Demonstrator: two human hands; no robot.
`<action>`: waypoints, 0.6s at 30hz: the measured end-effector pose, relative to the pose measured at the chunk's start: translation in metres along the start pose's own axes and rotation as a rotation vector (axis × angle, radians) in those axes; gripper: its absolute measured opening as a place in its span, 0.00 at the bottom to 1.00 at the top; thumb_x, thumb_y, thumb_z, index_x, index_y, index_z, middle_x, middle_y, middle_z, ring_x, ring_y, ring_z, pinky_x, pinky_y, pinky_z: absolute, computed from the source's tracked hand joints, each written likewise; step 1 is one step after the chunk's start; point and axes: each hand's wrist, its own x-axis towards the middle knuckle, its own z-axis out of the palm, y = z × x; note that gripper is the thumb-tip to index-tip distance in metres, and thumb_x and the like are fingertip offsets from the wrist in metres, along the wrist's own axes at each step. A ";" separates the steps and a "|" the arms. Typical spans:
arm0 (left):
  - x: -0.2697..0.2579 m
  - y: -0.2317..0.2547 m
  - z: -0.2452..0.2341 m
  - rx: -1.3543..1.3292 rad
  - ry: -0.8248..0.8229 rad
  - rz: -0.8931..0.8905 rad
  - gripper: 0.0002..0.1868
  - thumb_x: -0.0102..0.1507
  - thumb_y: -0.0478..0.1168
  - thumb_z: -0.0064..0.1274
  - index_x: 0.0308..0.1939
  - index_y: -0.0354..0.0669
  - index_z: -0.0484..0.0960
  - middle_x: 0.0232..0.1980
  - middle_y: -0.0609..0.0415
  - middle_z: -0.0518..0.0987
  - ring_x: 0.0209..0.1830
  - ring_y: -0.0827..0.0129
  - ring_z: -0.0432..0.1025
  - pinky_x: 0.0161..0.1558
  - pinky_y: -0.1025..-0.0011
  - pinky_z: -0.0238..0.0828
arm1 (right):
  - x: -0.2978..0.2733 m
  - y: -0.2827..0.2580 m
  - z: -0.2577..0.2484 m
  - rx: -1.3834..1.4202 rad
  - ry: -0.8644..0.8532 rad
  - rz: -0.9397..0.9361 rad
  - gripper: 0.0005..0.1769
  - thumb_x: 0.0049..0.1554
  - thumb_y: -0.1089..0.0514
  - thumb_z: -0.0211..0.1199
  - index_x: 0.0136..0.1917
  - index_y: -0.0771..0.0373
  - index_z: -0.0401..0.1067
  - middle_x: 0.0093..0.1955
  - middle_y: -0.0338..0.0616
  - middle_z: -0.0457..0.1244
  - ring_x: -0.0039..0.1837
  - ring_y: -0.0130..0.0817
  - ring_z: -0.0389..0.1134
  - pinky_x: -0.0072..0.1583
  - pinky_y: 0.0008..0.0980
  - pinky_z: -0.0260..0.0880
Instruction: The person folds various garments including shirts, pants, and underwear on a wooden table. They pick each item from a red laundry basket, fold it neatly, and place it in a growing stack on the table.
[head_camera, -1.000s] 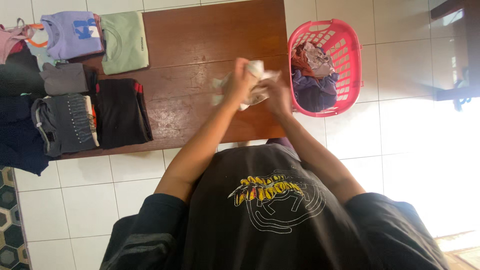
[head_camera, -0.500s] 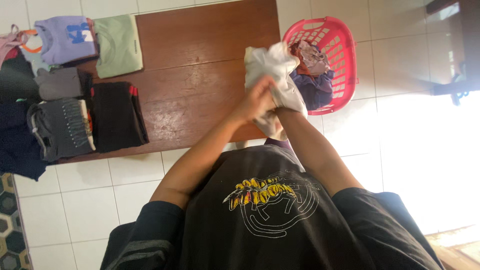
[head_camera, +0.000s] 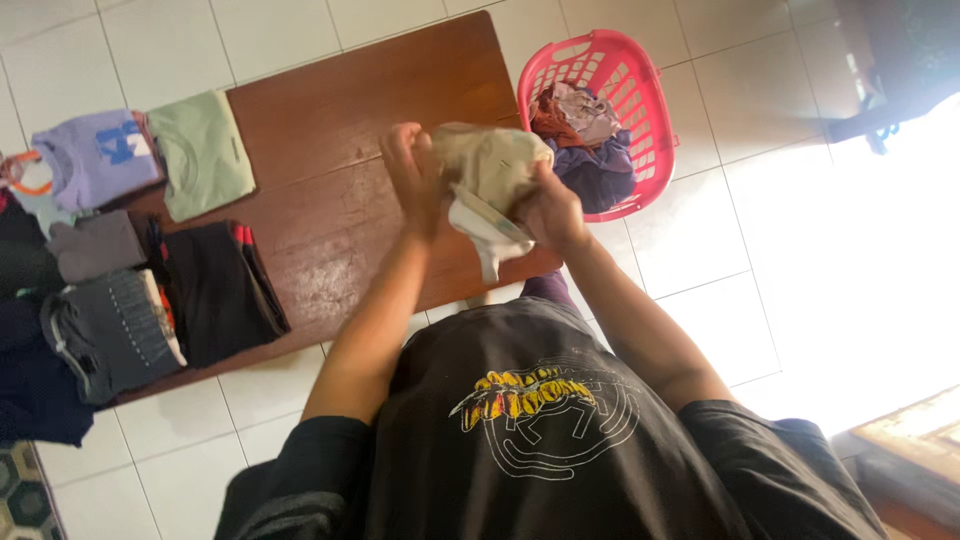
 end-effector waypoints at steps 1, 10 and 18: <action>-0.013 0.013 0.005 -0.007 0.102 0.209 0.21 0.76 0.53 0.34 0.48 0.39 0.70 0.48 0.46 0.67 0.50 0.53 0.66 0.51 0.54 0.65 | 0.001 0.002 0.004 -0.048 -0.059 -0.079 0.24 0.71 0.45 0.50 0.73 0.62 0.60 0.73 0.50 0.61 0.75 0.48 0.62 0.77 0.53 0.61; -0.067 0.031 -0.006 0.478 -0.370 0.713 0.24 0.59 0.49 0.54 0.59 0.52 0.72 0.58 0.40 0.75 0.54 0.48 0.70 0.48 0.52 0.65 | 0.010 -0.018 -0.007 -0.359 -0.044 -0.287 0.31 0.71 0.43 0.45 0.75 0.69 0.59 0.73 0.49 0.61 0.75 0.43 0.61 0.75 0.43 0.60; -0.020 0.086 0.037 -0.564 -0.339 -0.095 0.20 0.65 0.35 0.52 0.60 0.39 0.66 0.55 0.47 0.73 0.56 0.61 0.70 0.57 0.63 0.69 | 0.011 0.003 -0.041 -0.897 0.062 -0.133 0.31 0.70 0.43 0.50 0.74 0.69 0.63 0.71 0.43 0.61 0.73 0.30 0.58 0.73 0.34 0.58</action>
